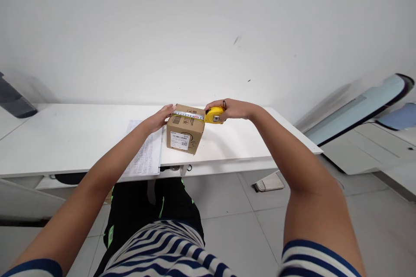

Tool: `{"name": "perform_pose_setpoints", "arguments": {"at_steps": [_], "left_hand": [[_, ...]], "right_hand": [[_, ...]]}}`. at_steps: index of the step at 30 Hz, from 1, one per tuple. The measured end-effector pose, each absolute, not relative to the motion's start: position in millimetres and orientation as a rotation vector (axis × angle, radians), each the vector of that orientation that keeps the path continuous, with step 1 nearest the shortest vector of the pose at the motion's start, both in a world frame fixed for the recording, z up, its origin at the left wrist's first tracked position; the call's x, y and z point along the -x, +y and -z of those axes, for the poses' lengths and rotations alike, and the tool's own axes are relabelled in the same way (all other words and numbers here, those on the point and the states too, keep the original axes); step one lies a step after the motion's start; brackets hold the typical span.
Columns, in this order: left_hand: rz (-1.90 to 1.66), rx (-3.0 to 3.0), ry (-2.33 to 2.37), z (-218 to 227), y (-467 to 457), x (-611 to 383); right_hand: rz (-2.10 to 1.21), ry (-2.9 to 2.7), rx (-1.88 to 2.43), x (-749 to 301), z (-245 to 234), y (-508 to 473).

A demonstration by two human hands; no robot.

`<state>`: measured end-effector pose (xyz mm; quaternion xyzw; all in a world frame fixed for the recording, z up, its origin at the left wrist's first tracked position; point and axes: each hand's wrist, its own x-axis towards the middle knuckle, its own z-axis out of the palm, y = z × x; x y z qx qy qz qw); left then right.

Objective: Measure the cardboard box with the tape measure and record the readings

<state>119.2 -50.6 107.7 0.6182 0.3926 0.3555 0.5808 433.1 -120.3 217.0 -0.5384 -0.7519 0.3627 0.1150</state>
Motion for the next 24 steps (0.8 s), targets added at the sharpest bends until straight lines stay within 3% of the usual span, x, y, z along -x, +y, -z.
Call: {"name": "perform_pose_setpoints", "arguments": {"at_steps": [10, 14, 24], "left_hand": [[-0.889, -1.892, 1.058, -105, -82, -123], [-0.714, -2.161, 1.170, -120, -93, -117], [-0.713, -2.149, 1.196, -125, -95, -115]], "right_hand": [[-1.039, -2.193, 1.623, -433, -217, -126], [-1.011, -2.216, 1.592, -436, -214, -127], [-1.109, -2.099, 1.506, -440, -214, -138]]}}
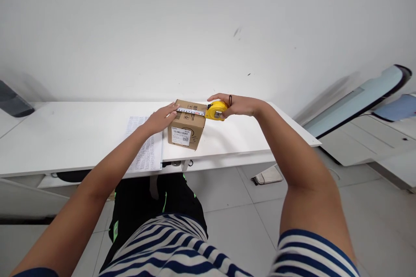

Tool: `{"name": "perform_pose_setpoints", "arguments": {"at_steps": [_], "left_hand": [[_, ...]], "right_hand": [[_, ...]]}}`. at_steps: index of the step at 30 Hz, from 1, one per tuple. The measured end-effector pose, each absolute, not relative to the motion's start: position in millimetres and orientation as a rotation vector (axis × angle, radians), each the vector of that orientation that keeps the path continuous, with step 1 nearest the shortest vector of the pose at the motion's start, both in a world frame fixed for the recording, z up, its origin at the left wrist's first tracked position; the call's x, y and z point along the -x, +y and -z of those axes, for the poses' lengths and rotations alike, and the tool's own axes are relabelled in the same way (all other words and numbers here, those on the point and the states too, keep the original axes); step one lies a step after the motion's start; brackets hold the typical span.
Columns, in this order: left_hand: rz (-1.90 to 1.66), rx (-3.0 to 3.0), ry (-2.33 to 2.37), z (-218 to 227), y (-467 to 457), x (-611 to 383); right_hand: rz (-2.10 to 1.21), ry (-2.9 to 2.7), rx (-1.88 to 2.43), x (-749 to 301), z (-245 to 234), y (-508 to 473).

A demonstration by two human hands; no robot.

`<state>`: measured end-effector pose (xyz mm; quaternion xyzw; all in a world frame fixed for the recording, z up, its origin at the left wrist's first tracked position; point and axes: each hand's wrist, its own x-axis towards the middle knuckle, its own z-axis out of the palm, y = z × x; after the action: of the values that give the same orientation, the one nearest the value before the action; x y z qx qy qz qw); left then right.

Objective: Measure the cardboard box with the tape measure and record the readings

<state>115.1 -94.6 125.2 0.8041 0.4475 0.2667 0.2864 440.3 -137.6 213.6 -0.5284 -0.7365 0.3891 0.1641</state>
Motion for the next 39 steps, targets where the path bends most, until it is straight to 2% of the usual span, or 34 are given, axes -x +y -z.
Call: {"name": "perform_pose_setpoints", "arguments": {"at_steps": [10, 17, 23, 32, 39], "left_hand": [[-0.559, -2.257, 1.279, -132, -97, -116], [-0.614, -2.189, 1.261, -130, -93, -115], [-0.656, -2.181, 1.215, -123, -88, -117], [-0.569, -2.361, 1.239, -129, -76, -119], [-0.575, -2.385, 1.225, -125, -74, -116]], "right_hand": [[-1.174, -2.002, 1.551, -460, -204, -160], [-1.041, -1.928, 1.673, -494, -199, -184], [-1.085, -1.820, 1.690, -503, -193, -198], [-1.127, -2.147, 1.943, -459, -232, -188], [-1.045, -2.291, 1.957, -435, -229, -202]]}}
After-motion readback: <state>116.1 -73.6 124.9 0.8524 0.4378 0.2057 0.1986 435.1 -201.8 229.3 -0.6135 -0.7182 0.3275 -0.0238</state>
